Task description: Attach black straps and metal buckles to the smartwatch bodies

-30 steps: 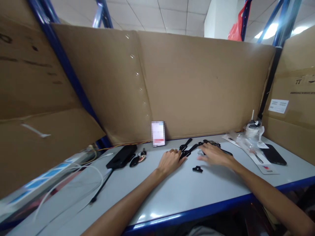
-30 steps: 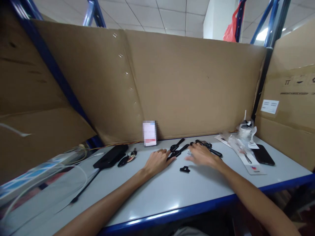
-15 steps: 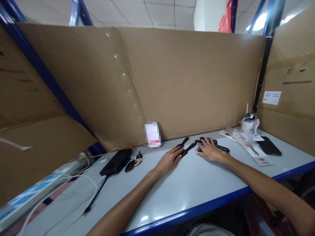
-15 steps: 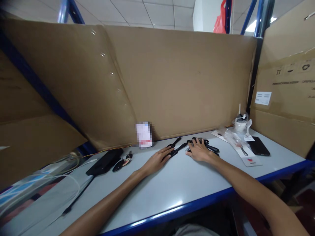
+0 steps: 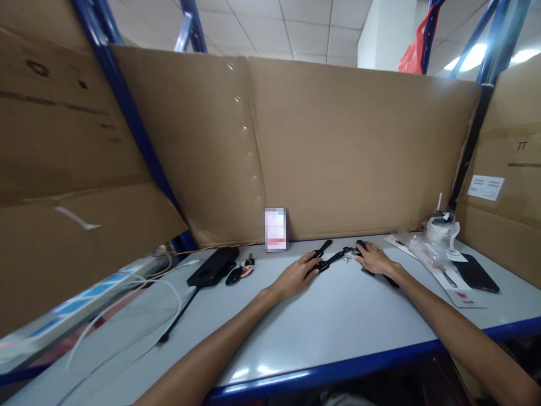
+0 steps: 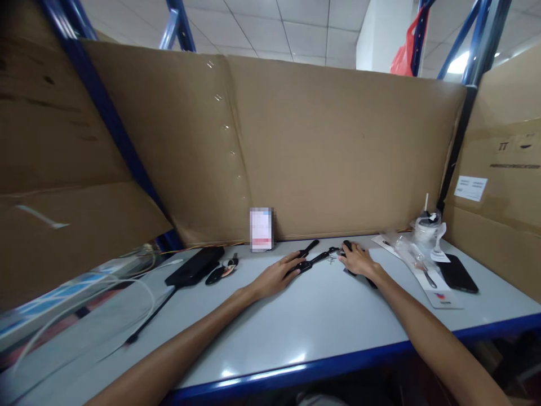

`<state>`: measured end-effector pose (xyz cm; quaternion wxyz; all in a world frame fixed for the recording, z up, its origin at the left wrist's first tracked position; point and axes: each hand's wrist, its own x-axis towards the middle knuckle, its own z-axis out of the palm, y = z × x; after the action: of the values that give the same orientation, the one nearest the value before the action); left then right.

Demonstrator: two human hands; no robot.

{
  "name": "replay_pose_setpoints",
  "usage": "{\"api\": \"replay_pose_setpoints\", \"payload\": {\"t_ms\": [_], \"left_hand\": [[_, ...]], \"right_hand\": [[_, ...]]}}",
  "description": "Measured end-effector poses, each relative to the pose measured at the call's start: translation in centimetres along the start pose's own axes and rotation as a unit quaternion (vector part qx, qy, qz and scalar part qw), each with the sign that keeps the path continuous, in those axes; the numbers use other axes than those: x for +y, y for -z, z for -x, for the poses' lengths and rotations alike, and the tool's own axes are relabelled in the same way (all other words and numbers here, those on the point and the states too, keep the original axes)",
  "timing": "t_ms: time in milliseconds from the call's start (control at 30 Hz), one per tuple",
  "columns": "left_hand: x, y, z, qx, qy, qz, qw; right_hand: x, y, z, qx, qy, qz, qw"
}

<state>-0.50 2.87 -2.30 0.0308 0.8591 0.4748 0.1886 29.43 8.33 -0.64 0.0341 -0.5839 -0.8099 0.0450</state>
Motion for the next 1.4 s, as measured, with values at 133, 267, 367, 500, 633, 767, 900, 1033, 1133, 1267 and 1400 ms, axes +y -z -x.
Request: {"api": "replay_pose_setpoints", "payload": {"t_ms": [133, 267, 367, 500, 633, 767, 900, 1033, 1133, 1267, 1400], "left_hand": [[-0.3, -0.3, -0.1, 0.004, -0.001, -0.003, 1.000], [-0.5, -0.3, -0.2, 0.013, -0.006, -0.001, 1.000], [-0.6, -0.3, -0.2, 0.018, -0.006, -0.003, 1.000], [-0.7, -0.4, -0.1, 0.012, -0.010, -0.009, 1.000], [-0.7, -0.4, -0.1, 0.013, -0.009, -0.010, 1.000], [-0.7, -0.4, -0.1, 0.003, -0.003, -0.013, 1.000], [-1.1, -0.7, -0.1, 0.002, 0.000, -0.011, 1.000], [-1.7, -1.1, -0.1, 0.014, 0.000, -0.006, 1.000], [-1.8, -1.2, -0.1, 0.010, 0.001, -0.004, 1.000], [-1.4, -0.9, -0.1, 0.013, 0.001, 0.007, 1.000], [-0.9, -0.6, -0.1, 0.006, 0.002, 0.003, 1.000]], "right_hand": [[1.0, -0.2, -0.6, 0.021, 0.028, -0.009, 0.999], [1.9, -0.2, -1.1, 0.033, 0.054, -0.023, 0.998], [2.4, -0.2, -1.4, 0.042, 0.069, -0.041, 0.996], [3.6, 0.1, -1.7, 0.074, 0.058, -0.092, 0.991], [5.9, 1.2, -2.1, 0.143, -0.007, -0.174, 0.974], [8.2, 2.5, -2.7, 0.215, -0.101, -0.274, 0.932], [9.0, 3.0, -3.2, 0.249, -0.164, -0.394, 0.870], [9.1, 3.1, -3.1, 0.261, -0.193, -0.516, 0.793], [9.1, 2.9, -2.8, 0.257, -0.200, -0.588, 0.740], [9.0, 2.8, -2.6, 0.239, -0.209, -0.656, 0.685], [8.9, 3.1, -2.6, 0.222, -0.212, -0.707, 0.637]]}}
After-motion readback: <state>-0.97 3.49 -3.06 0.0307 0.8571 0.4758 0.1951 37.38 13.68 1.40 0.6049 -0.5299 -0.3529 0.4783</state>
